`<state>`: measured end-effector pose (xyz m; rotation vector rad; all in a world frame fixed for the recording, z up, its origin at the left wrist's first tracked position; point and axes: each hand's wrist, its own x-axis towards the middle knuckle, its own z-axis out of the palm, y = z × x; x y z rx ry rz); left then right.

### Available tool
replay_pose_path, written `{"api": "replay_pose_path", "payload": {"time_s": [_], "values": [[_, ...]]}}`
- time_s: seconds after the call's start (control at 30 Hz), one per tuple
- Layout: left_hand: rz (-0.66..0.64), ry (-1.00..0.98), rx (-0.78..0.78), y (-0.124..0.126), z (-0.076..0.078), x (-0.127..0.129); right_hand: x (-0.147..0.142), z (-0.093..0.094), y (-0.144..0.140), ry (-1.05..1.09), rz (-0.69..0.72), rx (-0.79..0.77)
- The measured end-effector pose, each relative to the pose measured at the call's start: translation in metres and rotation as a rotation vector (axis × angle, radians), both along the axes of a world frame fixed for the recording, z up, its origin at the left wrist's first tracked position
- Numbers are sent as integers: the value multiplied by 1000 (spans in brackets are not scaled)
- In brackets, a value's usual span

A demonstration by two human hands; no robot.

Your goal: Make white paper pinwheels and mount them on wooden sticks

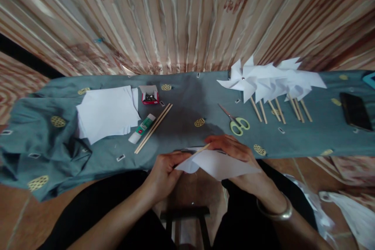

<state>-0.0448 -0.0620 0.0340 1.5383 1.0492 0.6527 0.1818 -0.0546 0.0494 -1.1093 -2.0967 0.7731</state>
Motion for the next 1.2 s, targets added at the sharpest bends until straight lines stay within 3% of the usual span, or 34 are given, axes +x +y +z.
{"api": "replay_pose_path", "payload": {"time_s": [0.2, 0.53, 0.93, 1.2], "values": [[98, -29, 17, -10, 6, 8, -3, 9, -6, 9, -58, 9], [115, -24, 21, -11, -2, 5, -6, 5, -6, -7, -74, 42], [102, 17, 177, -12, -2, 4, -4, -1, -8, 42, -67, -30], [15, 37, 272, -11, 6, -1, -4, 2, -12, 24, -42, 48]]}}
